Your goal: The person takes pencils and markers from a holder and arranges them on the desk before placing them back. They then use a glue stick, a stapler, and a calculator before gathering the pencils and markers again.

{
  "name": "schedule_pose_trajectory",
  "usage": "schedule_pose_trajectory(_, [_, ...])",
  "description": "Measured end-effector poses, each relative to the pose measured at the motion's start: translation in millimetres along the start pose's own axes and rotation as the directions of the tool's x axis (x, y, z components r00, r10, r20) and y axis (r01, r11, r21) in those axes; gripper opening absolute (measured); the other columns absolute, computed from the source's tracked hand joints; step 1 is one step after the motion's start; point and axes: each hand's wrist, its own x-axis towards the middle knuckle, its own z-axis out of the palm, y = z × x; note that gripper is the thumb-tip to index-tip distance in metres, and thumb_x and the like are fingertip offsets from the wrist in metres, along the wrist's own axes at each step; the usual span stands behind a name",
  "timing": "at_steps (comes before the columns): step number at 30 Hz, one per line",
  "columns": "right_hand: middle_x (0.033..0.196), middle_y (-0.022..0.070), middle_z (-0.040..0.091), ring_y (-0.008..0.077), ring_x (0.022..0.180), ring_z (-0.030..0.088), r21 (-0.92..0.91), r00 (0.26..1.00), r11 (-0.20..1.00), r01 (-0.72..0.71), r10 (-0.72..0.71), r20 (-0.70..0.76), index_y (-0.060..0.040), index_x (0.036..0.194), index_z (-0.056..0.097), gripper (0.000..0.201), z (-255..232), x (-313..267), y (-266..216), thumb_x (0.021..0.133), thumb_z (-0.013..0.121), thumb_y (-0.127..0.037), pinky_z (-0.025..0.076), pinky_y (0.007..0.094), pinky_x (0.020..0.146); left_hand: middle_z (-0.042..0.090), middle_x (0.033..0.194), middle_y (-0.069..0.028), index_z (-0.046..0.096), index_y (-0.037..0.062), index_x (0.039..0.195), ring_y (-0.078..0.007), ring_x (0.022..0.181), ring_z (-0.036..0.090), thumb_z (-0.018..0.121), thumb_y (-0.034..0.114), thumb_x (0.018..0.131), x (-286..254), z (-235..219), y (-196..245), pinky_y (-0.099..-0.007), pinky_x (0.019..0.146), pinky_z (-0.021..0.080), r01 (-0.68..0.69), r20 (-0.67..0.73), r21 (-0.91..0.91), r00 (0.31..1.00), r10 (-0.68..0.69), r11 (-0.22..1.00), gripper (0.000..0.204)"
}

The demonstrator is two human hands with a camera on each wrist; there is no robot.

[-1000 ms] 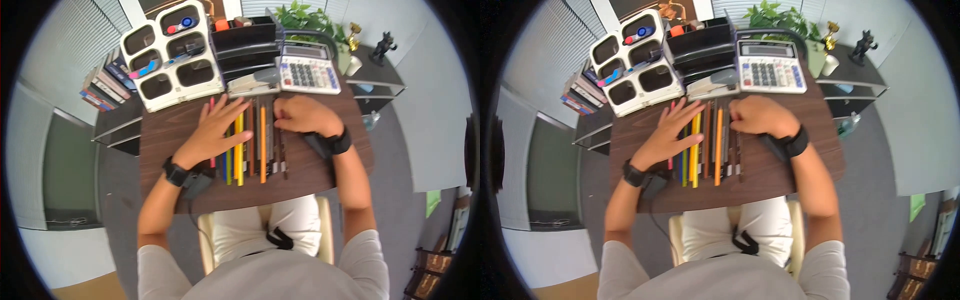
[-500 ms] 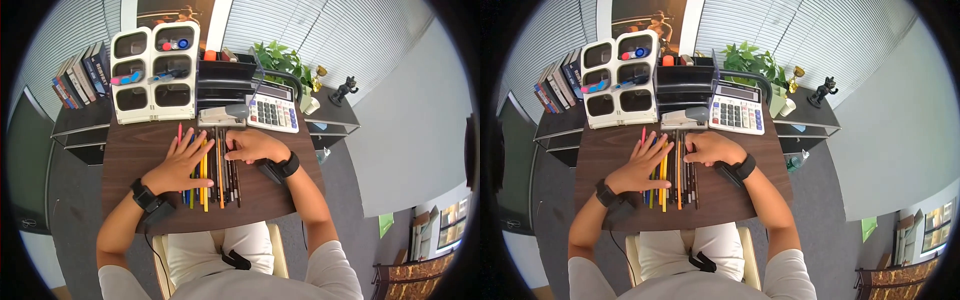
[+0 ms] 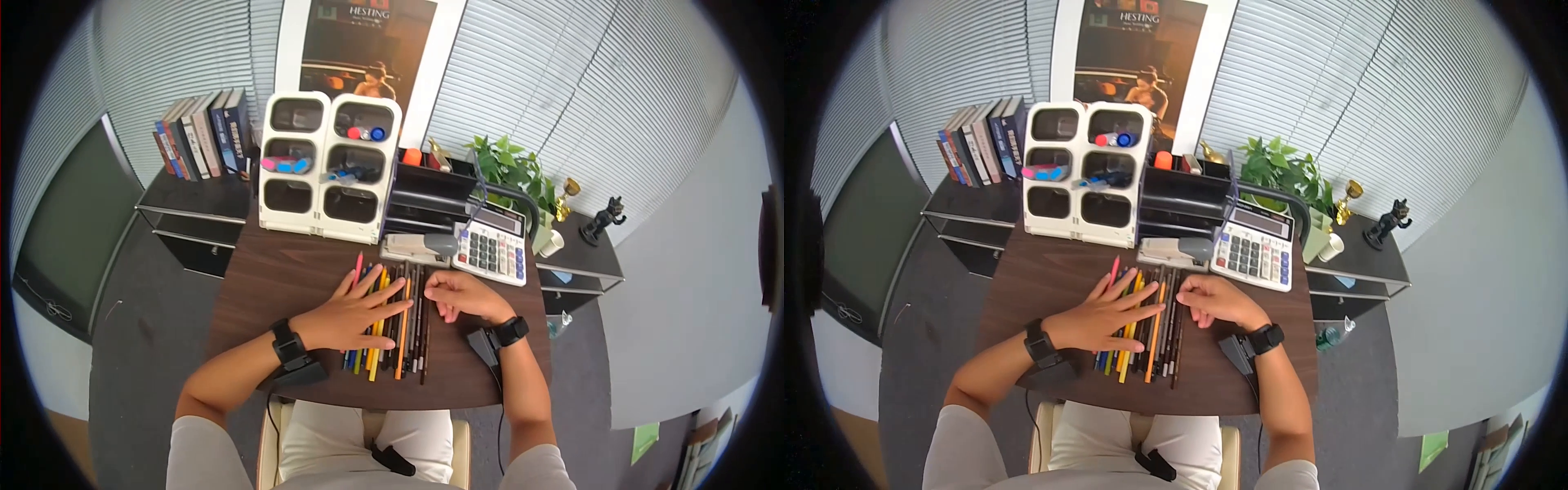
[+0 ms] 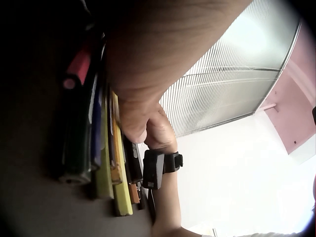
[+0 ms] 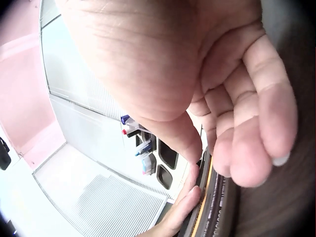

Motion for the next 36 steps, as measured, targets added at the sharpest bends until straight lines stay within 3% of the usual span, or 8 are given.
schedule_pose_trajectory(5, [0.064,0.002,0.059,0.01,0.052,0.059,0.02,1.0,1.0,-0.008,0.009,-0.021,-0.0053,0.097,0.06,0.026,0.3,1.4,1.6,0.096,0.056,-0.031,0.047,0.0216,0.046,0.012,0.159,-0.0072,0.029,0.029,0.149,-0.0402,0.145,0.0,0.044,0.06,0.092,1.0,-3.0,-1.2,-0.0609,0.112,0.005,0.06,0.05,0.031,0.997,-0.061,0.998,0.067])
schedule_pose_trajectory(13, [0.064,0.0013,0.059,0.009,0.052,0.058,-0.023,0.999,1.0,-0.018,0.017,-0.034,-0.0062,0.093,0.058,0.024,2.1,1.6,0.6,0.096,0.057,-0.03,0.047,0.0202,0.046,0.012,0.159,-0.0096,0.025,0.0287,0.15,-0.0391,0.145,0.002,0.041,0.064,0.092,2.0,9.3,-6.5,-0.0618,0.112,0.007,0.038,-0.02,0.033,0.999,-0.037,0.999,0.07])
schedule_pose_trajectory(21, [0.063,0.0033,0.06,0.0113,0.052,0.06,-0.049,0.998,0.999,0.003,-0.006,-0.06,-0.0043,0.086,0.058,0.027,4.3,1.4,1.0,0.095,0.058,-0.03,0.049,0.0233,0.046,0.013,0.159,-0.0031,0.025,0.0209,0.151,-0.0377,0.145,0.001,0.04,0.065,0.091,3.1,1.7,-2.8,-0.0615,0.112,0.008,0.005,0.002,0.038,1.0,-0.006,0.999,0.076])
schedule_pose_trajectory(36, [0.063,0.0038,0.06,0.0108,0.052,0.06,-0.122,0.996,0.993,0.006,-0.018,-0.092,-0.004,0.088,0.057,0.025,8.8,0.4,-2.2,0.095,0.058,-0.028,0.049,0.0235,0.047,0.016,0.158,-0.0038,0.025,0.0266,0.151,-0.0375,0.145,0.003,0.043,0.059,0.093,2.0,-1.0,-1.3,-0.0605,0.112,0.01,0.001,0.027,0.101,1.0,-0.004,0.995,0.069])
